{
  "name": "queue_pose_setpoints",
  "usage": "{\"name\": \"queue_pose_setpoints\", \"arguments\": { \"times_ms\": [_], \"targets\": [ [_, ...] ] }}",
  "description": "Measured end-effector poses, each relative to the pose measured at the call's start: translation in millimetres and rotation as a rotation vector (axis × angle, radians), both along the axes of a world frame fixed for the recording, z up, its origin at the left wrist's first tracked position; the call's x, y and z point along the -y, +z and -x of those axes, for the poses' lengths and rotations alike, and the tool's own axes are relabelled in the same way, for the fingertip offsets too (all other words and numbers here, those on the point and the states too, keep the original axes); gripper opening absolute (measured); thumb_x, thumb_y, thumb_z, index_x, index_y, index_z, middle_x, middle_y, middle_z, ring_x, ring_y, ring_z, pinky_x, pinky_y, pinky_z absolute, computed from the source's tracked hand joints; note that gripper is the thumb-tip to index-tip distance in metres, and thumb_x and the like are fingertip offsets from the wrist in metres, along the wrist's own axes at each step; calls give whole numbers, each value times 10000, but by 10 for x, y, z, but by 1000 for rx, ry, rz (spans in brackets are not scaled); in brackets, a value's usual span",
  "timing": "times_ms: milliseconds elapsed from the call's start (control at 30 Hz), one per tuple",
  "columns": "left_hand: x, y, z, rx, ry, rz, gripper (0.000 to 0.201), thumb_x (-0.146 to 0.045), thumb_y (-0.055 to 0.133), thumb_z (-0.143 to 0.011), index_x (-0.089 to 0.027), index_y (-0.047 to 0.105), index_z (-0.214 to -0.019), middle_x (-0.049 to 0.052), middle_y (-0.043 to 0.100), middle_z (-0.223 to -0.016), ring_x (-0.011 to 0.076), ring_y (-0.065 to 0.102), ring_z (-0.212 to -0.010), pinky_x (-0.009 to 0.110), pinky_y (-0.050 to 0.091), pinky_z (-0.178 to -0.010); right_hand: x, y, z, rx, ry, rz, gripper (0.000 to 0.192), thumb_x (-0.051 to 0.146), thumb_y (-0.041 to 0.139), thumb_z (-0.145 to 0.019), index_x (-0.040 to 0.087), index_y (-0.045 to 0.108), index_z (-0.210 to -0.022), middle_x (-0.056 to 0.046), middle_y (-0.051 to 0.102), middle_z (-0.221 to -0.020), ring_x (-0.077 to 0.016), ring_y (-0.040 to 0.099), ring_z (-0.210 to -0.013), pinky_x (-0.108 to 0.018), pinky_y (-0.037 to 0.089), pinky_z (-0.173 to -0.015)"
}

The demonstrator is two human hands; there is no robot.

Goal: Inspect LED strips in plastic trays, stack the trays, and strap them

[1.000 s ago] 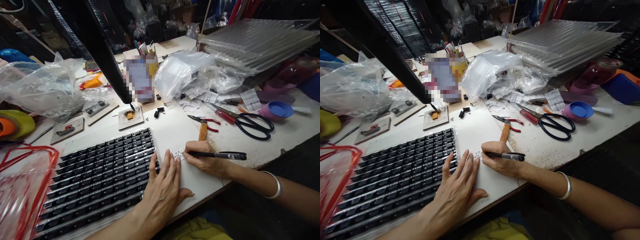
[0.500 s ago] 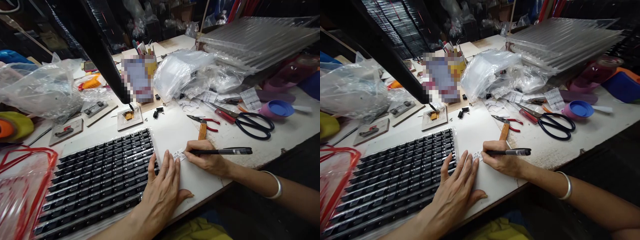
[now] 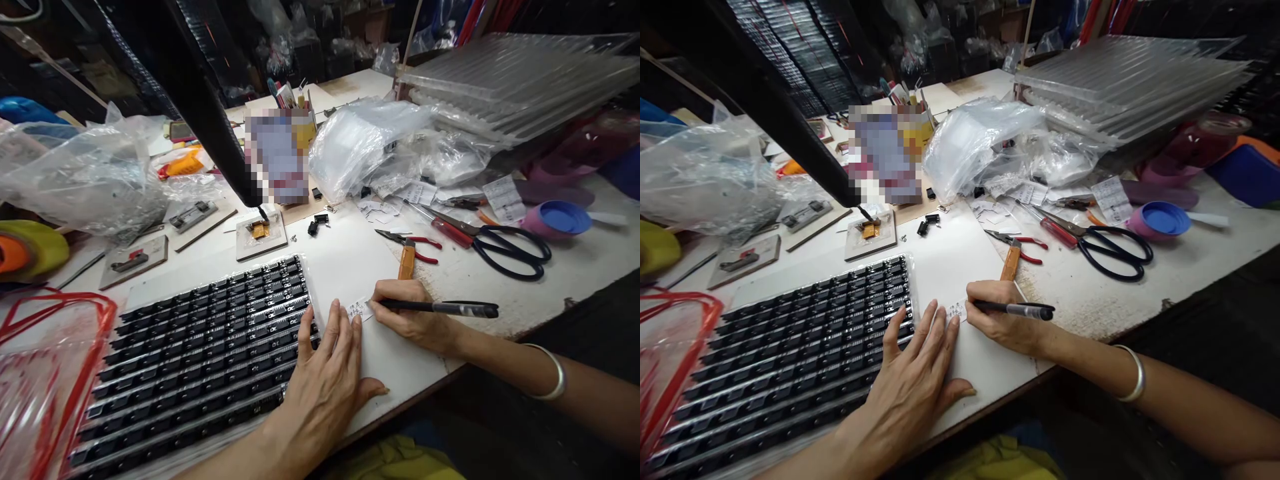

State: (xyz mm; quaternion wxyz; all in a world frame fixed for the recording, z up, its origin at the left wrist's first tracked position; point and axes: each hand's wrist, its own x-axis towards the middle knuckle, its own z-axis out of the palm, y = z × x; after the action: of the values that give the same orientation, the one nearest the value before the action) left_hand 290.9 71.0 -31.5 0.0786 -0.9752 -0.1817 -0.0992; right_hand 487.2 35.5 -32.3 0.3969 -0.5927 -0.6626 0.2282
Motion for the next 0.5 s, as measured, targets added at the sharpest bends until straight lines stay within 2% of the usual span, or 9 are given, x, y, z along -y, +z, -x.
{"name": "queue_pose_setpoints", "arguments": {
  "times_ms": [400, 500],
  "targets": [
    [15, -10, 20, -16, -1, 23, 664, -596, 322, -892, -98, 507, -1290, 148, 546, -1312, 294, 356, -1328, 535, 0, -1133, 7, 0, -6, 12, 4, -17, 223, 114, 489, -807, 186, 403, -614, 48, 387, -564, -81, 351, -527, -241, 289, -523],
    [16, -16, 18, -16, 2, 36, 668, -599, 317, -892, -99, 500, -1297, 150, 539, -1319, 291, 353, -1330, 532, 3, -1134, 6, 13, -19, -52, -16, -12, 223, 116, 498, -794, 186, 403, -606, 51, 390, -549, -79, 345, -513, -238, 285, -501]
  ]
}}
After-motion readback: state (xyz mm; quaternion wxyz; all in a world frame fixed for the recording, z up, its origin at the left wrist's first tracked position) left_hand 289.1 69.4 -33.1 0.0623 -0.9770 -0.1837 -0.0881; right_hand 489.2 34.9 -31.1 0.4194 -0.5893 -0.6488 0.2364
